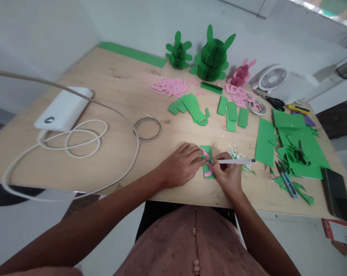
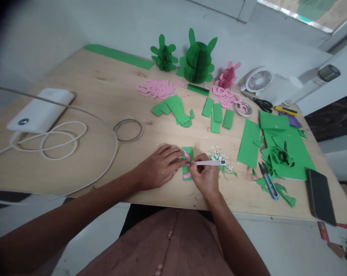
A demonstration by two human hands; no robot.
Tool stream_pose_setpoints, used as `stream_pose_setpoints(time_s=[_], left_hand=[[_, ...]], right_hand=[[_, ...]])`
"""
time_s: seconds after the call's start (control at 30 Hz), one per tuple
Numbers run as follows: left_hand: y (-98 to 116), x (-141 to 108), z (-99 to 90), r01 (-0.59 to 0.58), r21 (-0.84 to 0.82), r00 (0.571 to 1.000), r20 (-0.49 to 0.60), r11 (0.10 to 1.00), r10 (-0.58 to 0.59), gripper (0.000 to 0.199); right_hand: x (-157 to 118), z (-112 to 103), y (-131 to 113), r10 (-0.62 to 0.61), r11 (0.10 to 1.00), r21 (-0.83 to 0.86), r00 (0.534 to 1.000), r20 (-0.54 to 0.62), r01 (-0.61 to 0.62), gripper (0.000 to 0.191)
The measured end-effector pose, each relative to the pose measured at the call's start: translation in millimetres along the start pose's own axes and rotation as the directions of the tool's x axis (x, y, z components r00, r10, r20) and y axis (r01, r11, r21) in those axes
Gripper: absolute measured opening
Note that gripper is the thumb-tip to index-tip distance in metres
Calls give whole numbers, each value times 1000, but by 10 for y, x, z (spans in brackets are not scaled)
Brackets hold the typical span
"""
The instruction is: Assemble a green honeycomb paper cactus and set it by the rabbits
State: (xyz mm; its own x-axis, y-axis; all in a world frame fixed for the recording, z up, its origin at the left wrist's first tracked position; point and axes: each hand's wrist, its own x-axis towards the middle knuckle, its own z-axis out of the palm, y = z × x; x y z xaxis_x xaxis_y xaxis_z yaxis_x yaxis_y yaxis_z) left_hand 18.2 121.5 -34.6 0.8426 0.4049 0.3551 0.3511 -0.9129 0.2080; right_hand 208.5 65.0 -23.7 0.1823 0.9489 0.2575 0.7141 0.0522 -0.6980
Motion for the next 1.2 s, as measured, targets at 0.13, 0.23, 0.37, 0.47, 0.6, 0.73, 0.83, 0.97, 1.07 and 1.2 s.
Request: stream_pose_setpoints(time_s=[0.13,0.23,0.37,0.47,0.6,0.73,0.83,0.97,1.07,1.2], left_hand=[[1,3,-3,0,-3,1000,-5,1000,0,40],[0,2,-1,1,-8,1000,-5,1000,-1,40],[-4,-1,9,4,-17,1000,-1,1000,-4,40],[-9,-1,12,2,-16,1000,5,1000,-2,41],[-14,-3,10,-4,-15,1000,20,1000,4,42],[-16,-5,11,-4,-17,1000,18,1000,4,41],[-14,-3,12,-4,-19,1000,4,1000,4,41],[-12,-1,15,-3,-28,1000,-7,1000,3,40],[-13,-2,22,-2,-30,1000,-14,1000,1,40],[-13,-1,24,0,-22,1000,-7,1000,0,39]], right_hand=[[-4,-2,-17,13,1000,12,1000,-3,-13,10],[-1,-2,-22,33,999,41,999,2,-33,10],[5,-2,-3,87,990,115,996,-26,-83,9],[-2,-11,6,104,986,136,994,-14,-101,8],[-21,-29,-11,109,986,125,994,-7,-108,7],[-35,-25,-33,116,987,118,993,-14,-113,7],[-41,-9,-35,118,985,124,993,-9,-116,8],[-40,5,-28,105,986,131,994,5,-105,8],[-34,7,-32,96,988,119,995,10,-96,8],[-32,8,-36,89,989,120,996,23,-91,9]])
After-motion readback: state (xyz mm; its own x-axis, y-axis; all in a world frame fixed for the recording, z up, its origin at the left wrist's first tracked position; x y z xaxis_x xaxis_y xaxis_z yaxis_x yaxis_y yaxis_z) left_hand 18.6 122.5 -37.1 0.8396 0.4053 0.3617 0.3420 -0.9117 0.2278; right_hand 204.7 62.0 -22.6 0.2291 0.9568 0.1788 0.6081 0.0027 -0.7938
